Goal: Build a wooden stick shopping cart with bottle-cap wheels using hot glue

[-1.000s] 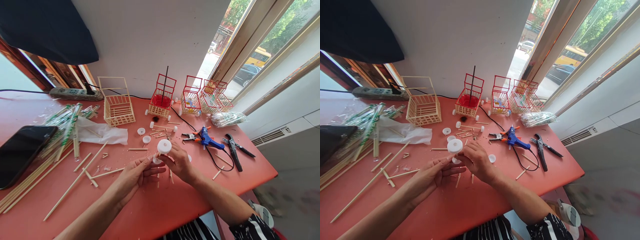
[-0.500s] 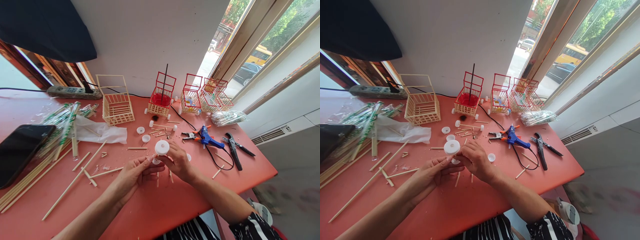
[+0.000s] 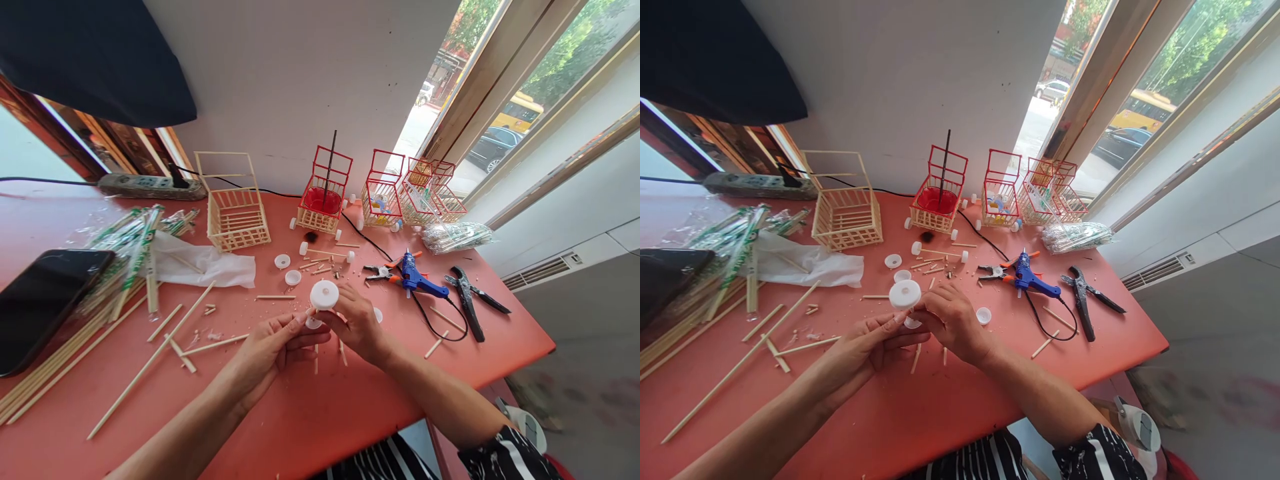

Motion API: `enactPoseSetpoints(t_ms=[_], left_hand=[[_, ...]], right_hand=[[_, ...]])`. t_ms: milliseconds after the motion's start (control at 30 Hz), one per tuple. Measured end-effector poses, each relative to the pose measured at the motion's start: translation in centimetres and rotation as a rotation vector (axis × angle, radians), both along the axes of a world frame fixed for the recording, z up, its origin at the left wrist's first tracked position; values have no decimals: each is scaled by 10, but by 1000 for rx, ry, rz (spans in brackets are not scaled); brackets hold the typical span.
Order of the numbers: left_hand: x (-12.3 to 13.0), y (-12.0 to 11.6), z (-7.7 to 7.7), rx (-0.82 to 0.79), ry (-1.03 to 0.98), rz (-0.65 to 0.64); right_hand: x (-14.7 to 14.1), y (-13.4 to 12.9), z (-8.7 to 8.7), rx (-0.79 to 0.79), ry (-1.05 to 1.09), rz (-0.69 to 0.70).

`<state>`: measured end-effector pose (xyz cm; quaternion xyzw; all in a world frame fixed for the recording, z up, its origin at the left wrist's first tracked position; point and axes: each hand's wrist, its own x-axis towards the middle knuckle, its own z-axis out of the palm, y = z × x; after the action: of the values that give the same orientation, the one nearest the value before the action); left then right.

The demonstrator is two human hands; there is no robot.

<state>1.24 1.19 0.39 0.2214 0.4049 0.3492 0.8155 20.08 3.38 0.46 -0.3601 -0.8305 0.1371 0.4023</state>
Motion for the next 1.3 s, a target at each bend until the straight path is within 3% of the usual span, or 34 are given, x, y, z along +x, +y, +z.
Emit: enactPoseSetpoints(t_ms=[1300], left_hand=[[1, 0, 4, -14, 3, 0]], right_hand=[[-1, 1, 7, 57, 40, 42]])
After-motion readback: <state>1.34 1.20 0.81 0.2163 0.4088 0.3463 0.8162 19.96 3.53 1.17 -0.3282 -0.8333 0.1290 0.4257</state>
